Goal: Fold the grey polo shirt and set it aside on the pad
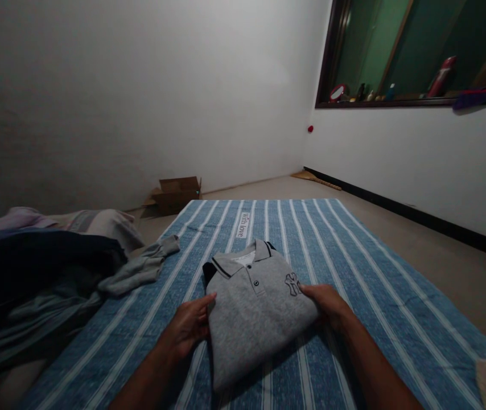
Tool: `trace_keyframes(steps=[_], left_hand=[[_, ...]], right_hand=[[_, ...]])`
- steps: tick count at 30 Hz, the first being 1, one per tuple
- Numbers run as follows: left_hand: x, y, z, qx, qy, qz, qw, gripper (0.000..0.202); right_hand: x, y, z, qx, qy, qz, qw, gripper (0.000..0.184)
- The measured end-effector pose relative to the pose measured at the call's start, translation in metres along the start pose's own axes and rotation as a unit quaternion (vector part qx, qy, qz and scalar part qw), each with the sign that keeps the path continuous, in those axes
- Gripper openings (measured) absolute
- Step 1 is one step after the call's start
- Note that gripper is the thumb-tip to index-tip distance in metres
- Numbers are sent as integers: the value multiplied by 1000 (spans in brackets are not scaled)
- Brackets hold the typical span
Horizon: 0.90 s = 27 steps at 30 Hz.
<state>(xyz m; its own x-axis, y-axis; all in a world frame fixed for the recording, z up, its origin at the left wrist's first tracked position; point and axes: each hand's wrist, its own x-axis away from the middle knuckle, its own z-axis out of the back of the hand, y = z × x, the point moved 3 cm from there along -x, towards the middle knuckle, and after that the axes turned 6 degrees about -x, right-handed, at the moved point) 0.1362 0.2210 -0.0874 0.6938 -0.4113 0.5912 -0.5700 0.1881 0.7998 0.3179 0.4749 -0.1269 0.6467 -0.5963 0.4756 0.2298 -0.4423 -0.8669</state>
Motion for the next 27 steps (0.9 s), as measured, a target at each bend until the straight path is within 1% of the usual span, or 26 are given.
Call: trace_keyframes(steps=[2, 4, 7, 9, 12, 14, 16, 17, 19, 21, 22, 24, 27], left_hand=[[-9, 3, -8, 9, -6, 13, 1000, 15], [-12, 6, -13, 14, -9, 13, 1000, 11], [-3, 11, -12, 13, -5, -16, 1000, 13], [6, 10, -3, -5, -11, -27, 1000, 16], [16, 2, 14, -47, -25, -5, 999, 17], [15, -3, 24, -73, -33, 5, 997, 19], [11, -4, 30, -101, -27, -6, 994, 21], [8, -3, 32, -117, -16, -16, 993, 21], [2, 1, 32, -128, 22, -36, 991, 20], [-2, 6, 30, -109, 58, -50, 991, 17], [-4, 8, 28, -92, 69, -55, 992, 18], [-6, 11, 24, -65, 75, -58, 993, 25], [-8, 15, 19, -45, 54, -54, 996, 28]], right_hand=[[-3, -3, -5, 10, -17, -8, 1000, 28], [2, -8, -10, 5, -22, 13, 1000, 27], [27, -8, -16, -9, -45, 40, 998, 32], [49, 5, -20, -24, -71, 43, 996, 33], [74, 42, -20, -46, -80, 7, 996, 31], [81, 63, -19, -41, -105, -20, 993, 29], [77, 68, -15, 9, -91, -18, 996, 31], [72, 64, -12, 43, -71, -12, 996, 32], [60, 48, -10, 102, -32, -10, 994, 34], [45, 27, -14, 99, -21, -35, 994, 40], [37, 17, -18, 83, -14, -31, 996, 42], [22, 0, -30, 65, -18, -19, 998, 40], [1, -14, -47, 64, -29, -4, 998, 25]])
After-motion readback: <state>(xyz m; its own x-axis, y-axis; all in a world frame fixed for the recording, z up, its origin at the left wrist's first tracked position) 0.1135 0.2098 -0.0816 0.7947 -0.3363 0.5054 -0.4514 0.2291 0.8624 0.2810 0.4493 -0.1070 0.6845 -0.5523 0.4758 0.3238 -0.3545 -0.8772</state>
